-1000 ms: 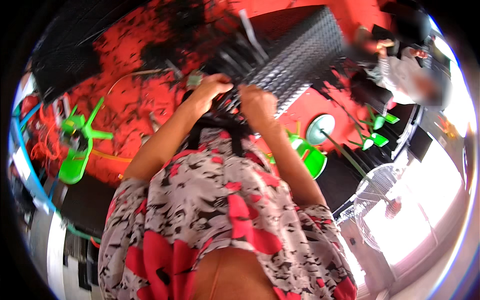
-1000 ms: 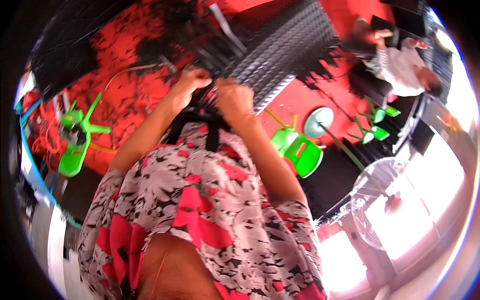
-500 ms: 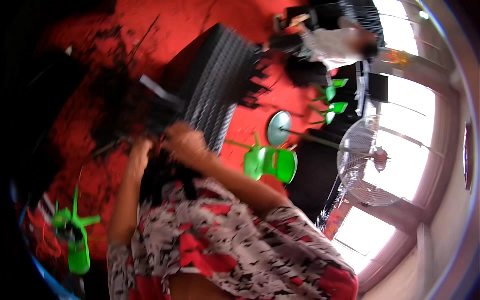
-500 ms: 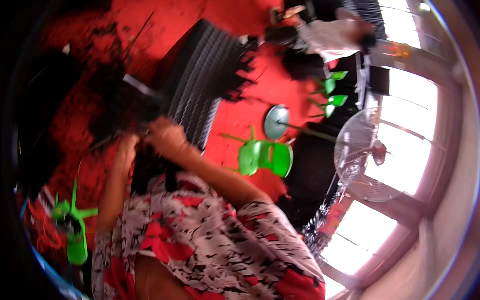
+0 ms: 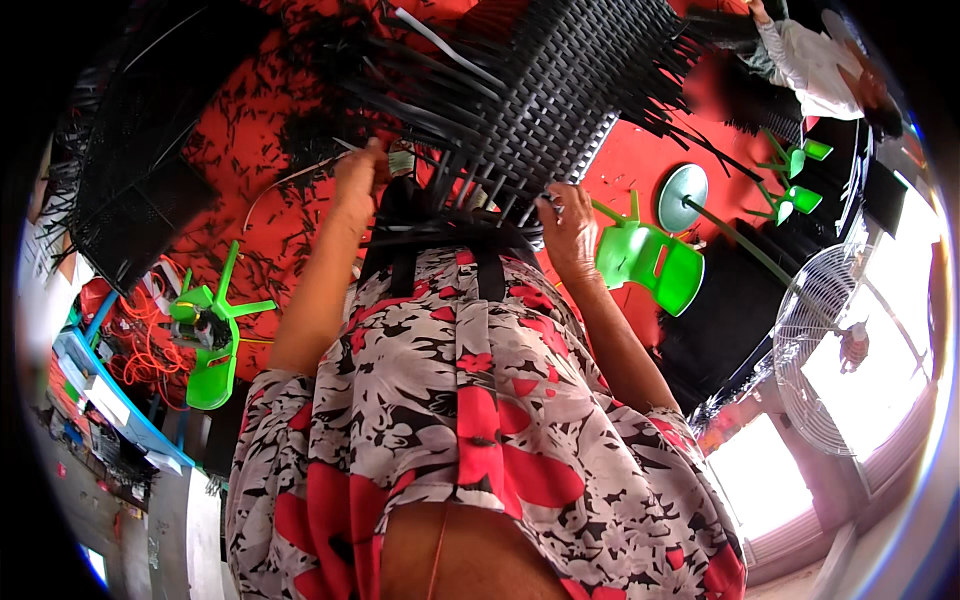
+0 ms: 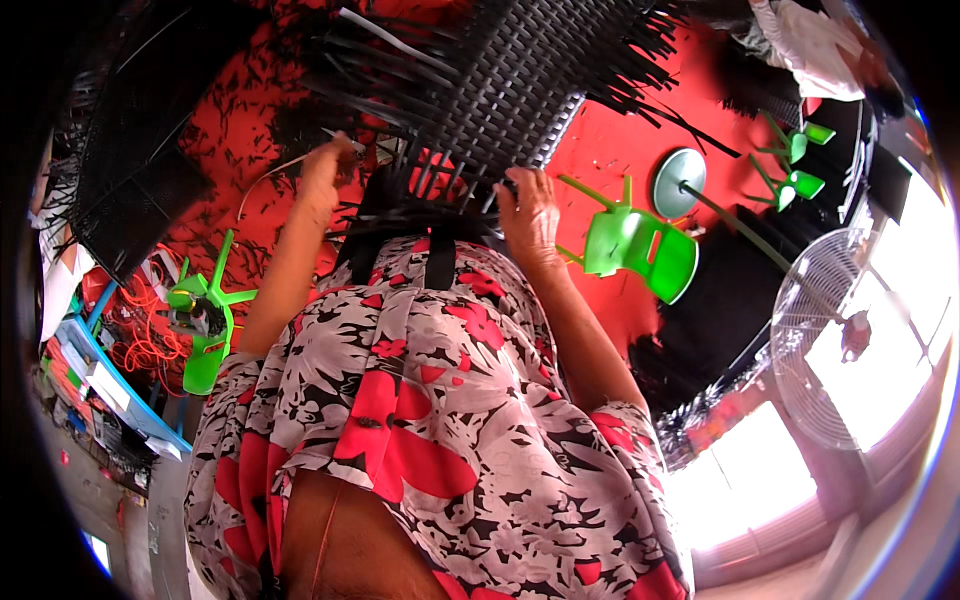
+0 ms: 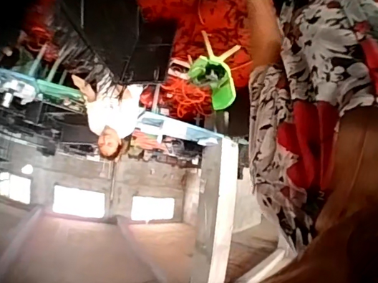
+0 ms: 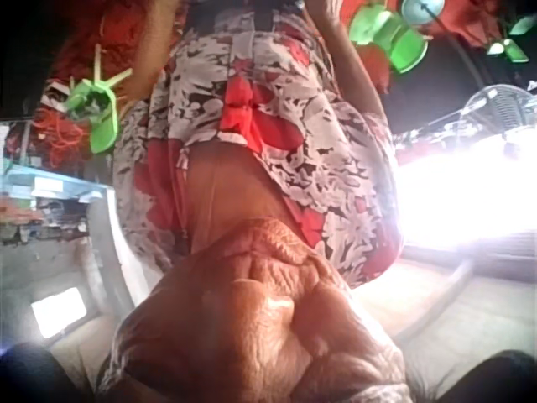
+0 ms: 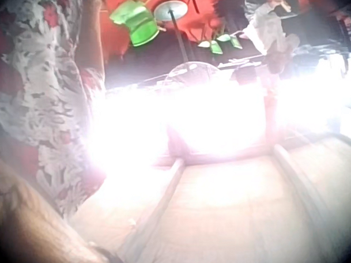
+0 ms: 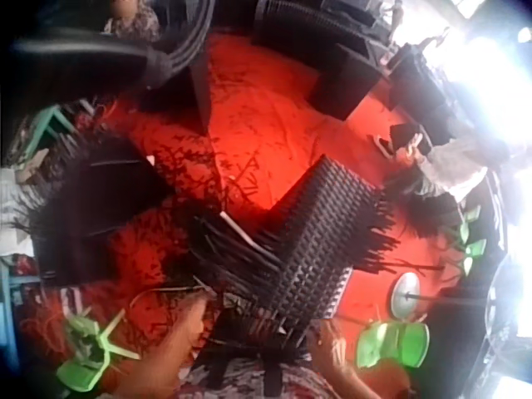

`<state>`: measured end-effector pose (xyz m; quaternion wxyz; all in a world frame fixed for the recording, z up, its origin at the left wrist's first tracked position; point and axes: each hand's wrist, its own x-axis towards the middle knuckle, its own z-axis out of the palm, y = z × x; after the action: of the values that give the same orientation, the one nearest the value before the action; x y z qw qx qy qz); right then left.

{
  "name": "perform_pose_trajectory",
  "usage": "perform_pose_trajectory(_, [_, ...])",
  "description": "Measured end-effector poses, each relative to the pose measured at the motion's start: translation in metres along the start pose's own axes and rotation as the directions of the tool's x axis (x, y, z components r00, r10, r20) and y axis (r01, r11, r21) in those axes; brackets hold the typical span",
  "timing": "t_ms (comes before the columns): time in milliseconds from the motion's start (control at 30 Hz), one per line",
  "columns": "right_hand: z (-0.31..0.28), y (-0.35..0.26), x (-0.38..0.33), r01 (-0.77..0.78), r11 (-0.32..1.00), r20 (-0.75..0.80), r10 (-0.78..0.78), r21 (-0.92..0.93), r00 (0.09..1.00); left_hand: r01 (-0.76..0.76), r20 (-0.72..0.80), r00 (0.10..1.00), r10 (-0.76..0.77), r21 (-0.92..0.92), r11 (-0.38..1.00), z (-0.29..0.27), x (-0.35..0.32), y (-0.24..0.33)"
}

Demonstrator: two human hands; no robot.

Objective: The person weaves black synthetic strips through a structural frame to create a furniture panel by hand, threading and pulling individual strips through the existing weave.

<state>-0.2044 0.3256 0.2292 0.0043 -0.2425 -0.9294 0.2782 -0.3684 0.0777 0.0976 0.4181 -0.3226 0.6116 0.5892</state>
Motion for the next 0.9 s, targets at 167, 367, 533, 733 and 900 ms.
perform_pose_trajectory(167, [0.020, -0.018, 0.012, 0.179, 0.984, 0.040, -0.178, -0.024, 0.983, 0.037, 0.292, 0.956, -0.032, -0.014, 0.999, 0.045, -0.036, -0.009])
perform_pose_trajectory(367, [0.023, -0.027, 0.018, 0.119, 0.993, 0.128, -0.115, -0.026, 0.985, 0.270, 0.306, 0.935, -0.182, -0.279, 0.922, 0.055, -0.042, -0.013])
perform_pose_trajectory(533, [0.031, -0.031, 0.024, 0.174, 0.984, 0.082, -0.170, -0.038, 0.982, 0.200, 0.291, 0.950, -0.115, -0.284, 0.938, 0.055, -0.040, -0.002])
perform_pose_trajectory(733, [0.047, -0.033, 0.035, 0.200, 0.979, 0.010, -0.200, -0.033, 0.980, 0.014, 0.140, 0.988, 0.059, -0.472, 0.881, 0.082, -0.003, 0.008])
perform_pose_trajectory(900, [0.031, -0.011, 0.034, -0.099, 0.911, -0.011, 0.113, 0.401, 0.994, 0.023, 0.171, 0.982, 0.082, -0.537, 0.843, 0.088, -0.020, 0.010])
